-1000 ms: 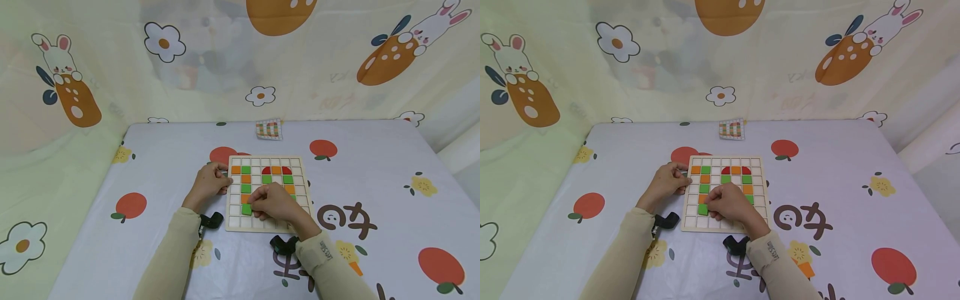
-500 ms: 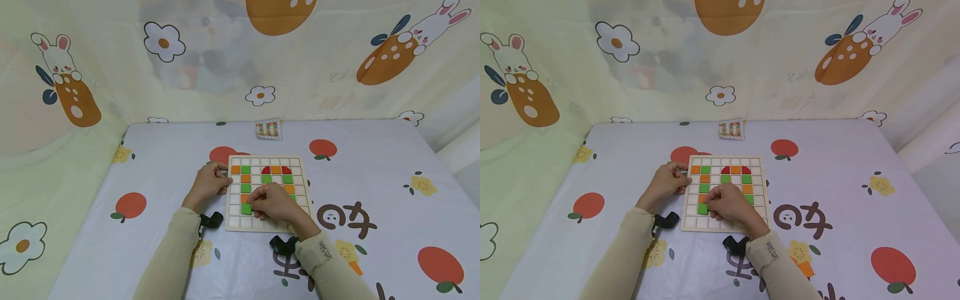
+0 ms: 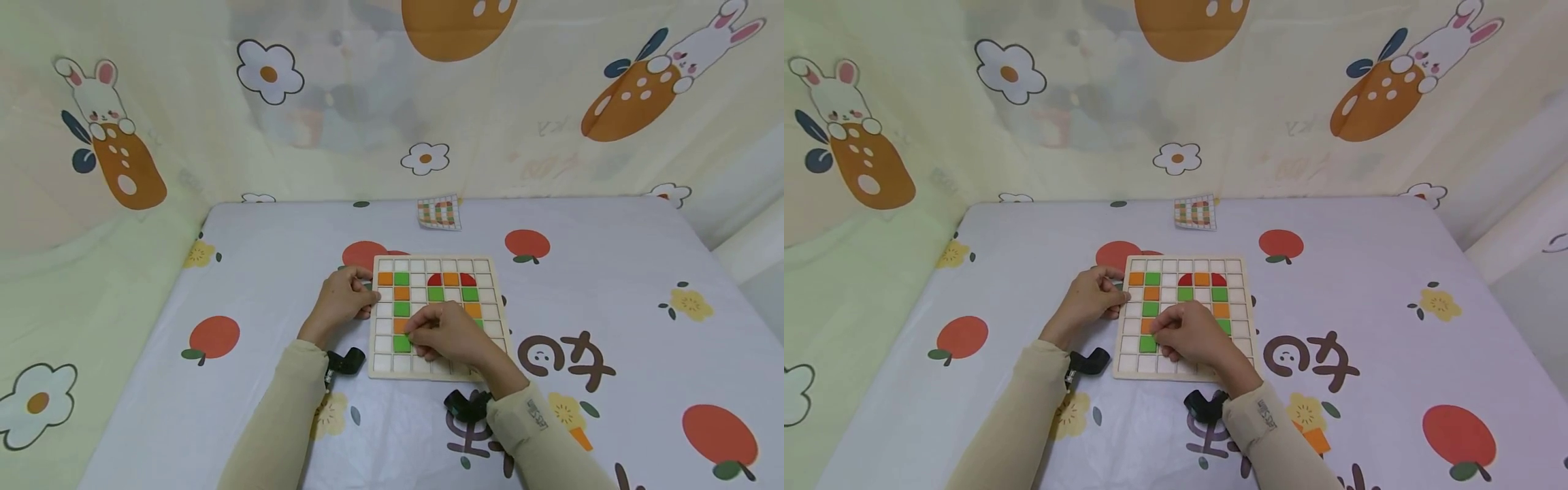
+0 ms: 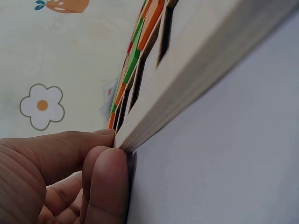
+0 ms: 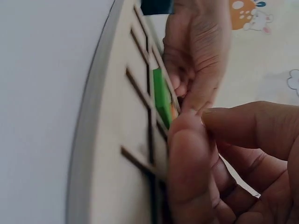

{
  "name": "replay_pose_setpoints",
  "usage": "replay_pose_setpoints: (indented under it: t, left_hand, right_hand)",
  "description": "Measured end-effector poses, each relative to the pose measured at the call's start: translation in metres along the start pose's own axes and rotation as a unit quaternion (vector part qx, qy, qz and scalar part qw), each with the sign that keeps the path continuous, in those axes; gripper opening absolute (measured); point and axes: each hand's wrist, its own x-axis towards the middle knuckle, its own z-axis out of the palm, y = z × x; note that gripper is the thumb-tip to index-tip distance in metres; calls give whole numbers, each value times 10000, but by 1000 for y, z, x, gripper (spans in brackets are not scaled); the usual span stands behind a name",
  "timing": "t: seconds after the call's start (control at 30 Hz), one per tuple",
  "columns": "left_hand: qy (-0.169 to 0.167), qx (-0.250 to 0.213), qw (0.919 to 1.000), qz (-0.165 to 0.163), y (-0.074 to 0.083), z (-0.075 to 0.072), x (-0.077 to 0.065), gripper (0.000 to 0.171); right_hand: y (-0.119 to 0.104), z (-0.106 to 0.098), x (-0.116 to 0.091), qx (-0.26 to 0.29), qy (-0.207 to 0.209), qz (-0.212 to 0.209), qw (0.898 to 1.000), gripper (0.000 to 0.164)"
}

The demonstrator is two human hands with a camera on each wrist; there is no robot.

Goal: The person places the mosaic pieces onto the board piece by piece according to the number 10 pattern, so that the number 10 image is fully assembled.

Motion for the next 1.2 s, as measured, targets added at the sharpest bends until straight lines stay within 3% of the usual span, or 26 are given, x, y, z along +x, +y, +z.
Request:
replay_pose_setpoints:
  t: [0.2, 0.3, 0.5, 0.77, 0.93, 1.2]
  left_hand:
    - [5, -10, 10000, -19, 1, 2, -2, 38]
    - [14, -25, 10000, -55, 2, 3, -3, 38]
    - [45, -15, 10000, -54, 2, 3, -2, 37]
    - [88, -8, 10000, -45, 3, 2, -1, 36]
    - [45, -67, 9999, -78, 2, 1, -1, 38]
    - [33, -121, 9999, -59, 0, 2, -3, 38]
  right_hand:
    - [4, -19, -27, -266, 222, -341, 9988, 9]
    - [11, -34, -46, -347, 317, -306, 9984, 13]
    - [35, -63, -85, -482, 730, 132, 9961, 19]
    - [70, -92, -133, -524, 1429, 1059, 9827, 26]
    - [88, -97, -151, -693, 1523, 1741, 9704, 33]
    - [107, -91, -164, -1707, 1390, 2005, 9546, 44]
